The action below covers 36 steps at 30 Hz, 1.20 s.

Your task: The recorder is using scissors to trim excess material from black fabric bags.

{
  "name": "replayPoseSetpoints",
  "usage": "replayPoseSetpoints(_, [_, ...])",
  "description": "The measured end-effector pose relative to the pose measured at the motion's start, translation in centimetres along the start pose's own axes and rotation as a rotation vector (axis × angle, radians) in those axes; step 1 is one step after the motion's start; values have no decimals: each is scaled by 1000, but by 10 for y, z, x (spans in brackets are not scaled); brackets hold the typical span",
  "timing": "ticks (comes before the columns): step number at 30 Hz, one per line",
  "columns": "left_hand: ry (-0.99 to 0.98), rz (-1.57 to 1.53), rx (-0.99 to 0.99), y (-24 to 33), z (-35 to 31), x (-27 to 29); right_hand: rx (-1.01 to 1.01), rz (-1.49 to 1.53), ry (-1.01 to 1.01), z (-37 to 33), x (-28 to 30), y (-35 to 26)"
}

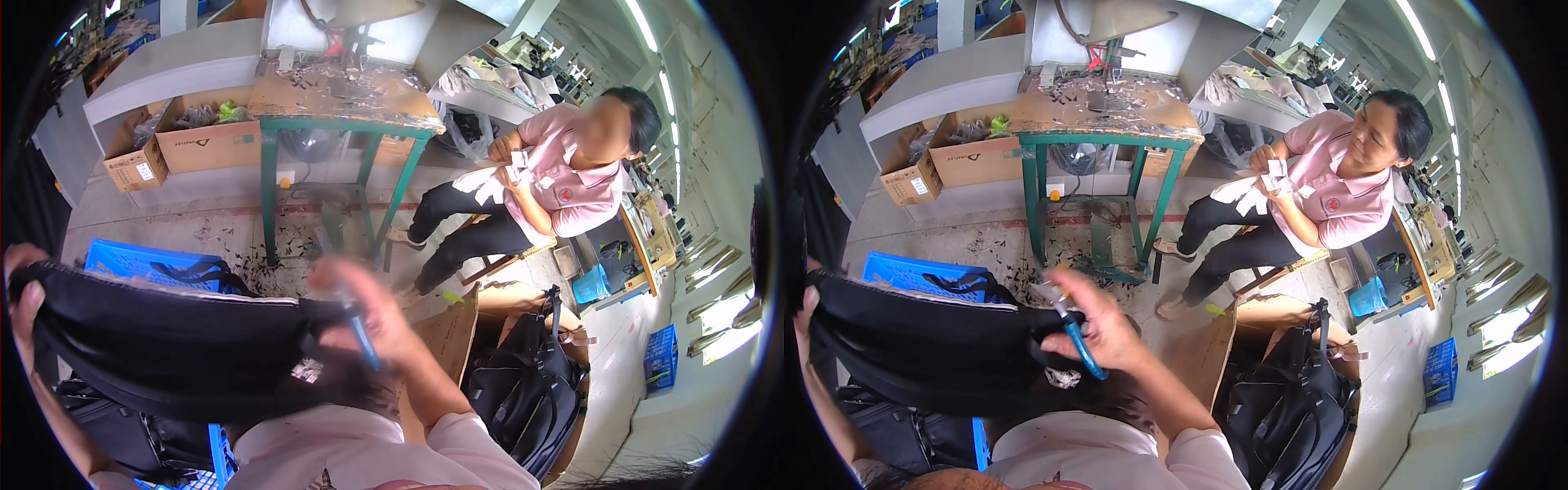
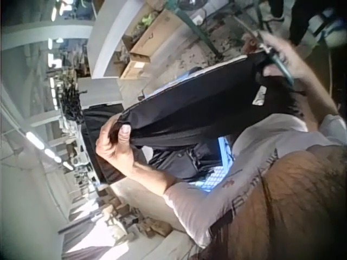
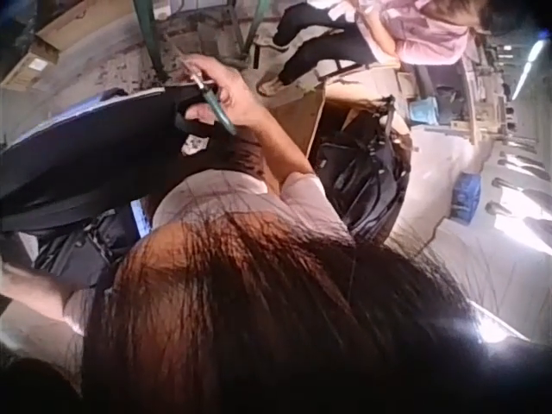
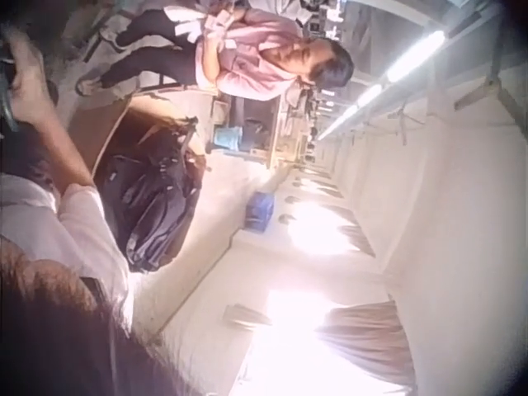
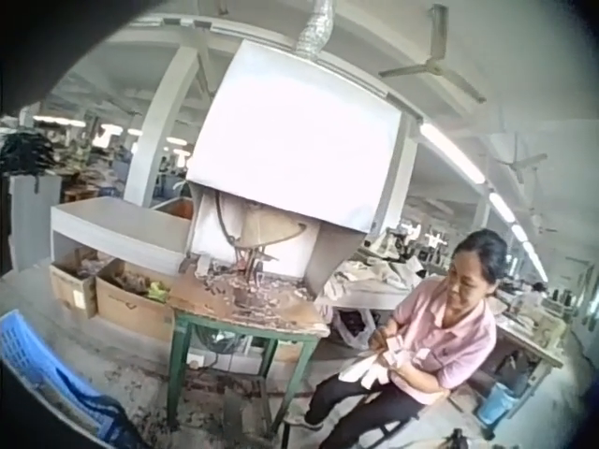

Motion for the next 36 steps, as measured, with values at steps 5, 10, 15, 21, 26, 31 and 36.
replayPoseSetpoints(5, [91, 269, 149, -102, 16, -37, -354, 321, 52, -50, -45, 26])
replayPoseSetpoints(10, [-125, -70, 292, -116, 48, -106, -430, 255, 208, -86, -59, 46])
replayPoseSetpoints(15, [-316, -137, 371, -155, 48, -153, -537, 186, 282, -119, -64, 62])
replayPoseSetpoints(21, [-349, -79, 346, -169, 45, -183, -686, 171, 309, -143, -66, 71])
replayPoseSetpoints(26, [-319, -189, 357, -174, 44, -186, -613, 127, 281, -142, -66, 63])
replayPoseSetpoints(31, [-235, -273, 352, -165, 39, -159, -606, 219, 332, -129, -68, 53])
replayPoseSetpoints(36, [60, -177, 331, -159, 29, -51, -565, 312, 127, -90, -89, 34])
Point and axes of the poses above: each hand's wrist, its own z-axis towards the middle knuckle, its own x-axis out of the back of the hand, y = z × x, the point moved 6 cm from there along z, towards the middle knuckle, and after that the axes turned 15 degrees about x, right-handed, at the moved point
